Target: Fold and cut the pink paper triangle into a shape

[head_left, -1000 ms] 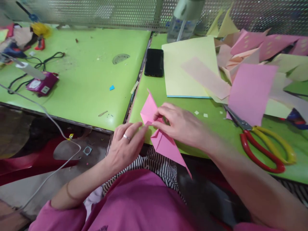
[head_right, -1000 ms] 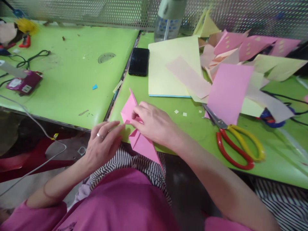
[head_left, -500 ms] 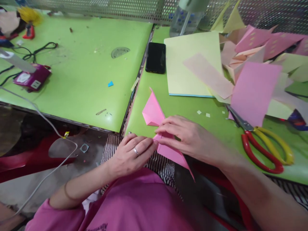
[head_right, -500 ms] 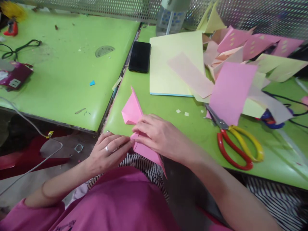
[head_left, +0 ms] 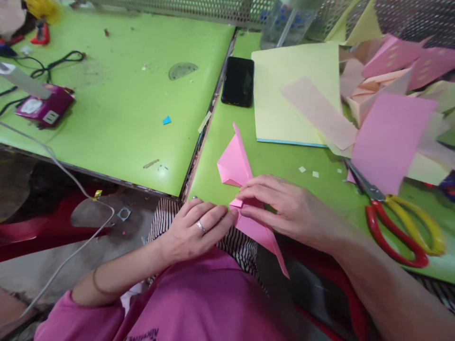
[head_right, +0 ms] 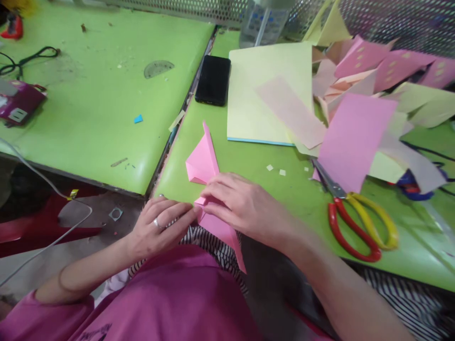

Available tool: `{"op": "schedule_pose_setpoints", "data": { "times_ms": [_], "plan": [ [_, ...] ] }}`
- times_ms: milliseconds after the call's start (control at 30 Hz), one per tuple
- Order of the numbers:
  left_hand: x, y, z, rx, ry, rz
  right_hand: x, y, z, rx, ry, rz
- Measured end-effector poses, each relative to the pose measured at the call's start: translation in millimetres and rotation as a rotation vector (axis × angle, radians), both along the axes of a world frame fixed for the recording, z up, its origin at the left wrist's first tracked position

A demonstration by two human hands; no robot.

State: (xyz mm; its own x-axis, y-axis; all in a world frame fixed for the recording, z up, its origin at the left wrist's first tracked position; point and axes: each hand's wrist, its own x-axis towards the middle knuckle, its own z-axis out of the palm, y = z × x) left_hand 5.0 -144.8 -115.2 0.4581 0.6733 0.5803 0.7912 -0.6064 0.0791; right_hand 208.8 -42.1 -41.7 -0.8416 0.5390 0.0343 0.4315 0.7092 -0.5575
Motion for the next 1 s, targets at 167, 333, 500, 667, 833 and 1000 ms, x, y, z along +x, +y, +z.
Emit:
{"op": "schedule_pose_setpoints", "data": {
  "times_ms": [167,333,500,667,833,1000],
  "plan": [
    [1,0,-3.2,0.013,0.001,0.001,1,-3,-5.5,0.195,0.001,0.052],
    [4,-3,-4.4,-0.005,0.047,0.077,2,-10,-8.6,0.368,-0.009,0.080],
    [8,-5,-2.9,0.023,0.042,0.094,3,-15,-10.5,0.491,-0.046,0.081],
    [9,-5,-3.9,0.016,0.023,0.096,-3,-15,-12.8,0.613,-0.104,0.064],
    [11,-6,-3.4,0.013,0.026,0.120,-8,-13,-11.9,0.663,-0.108,0.103],
    [12,-6,-3.9,0.002,-0.002,0.136,-6,-12,-9.8,0.595,-0.061,0.135]
  ]
}}
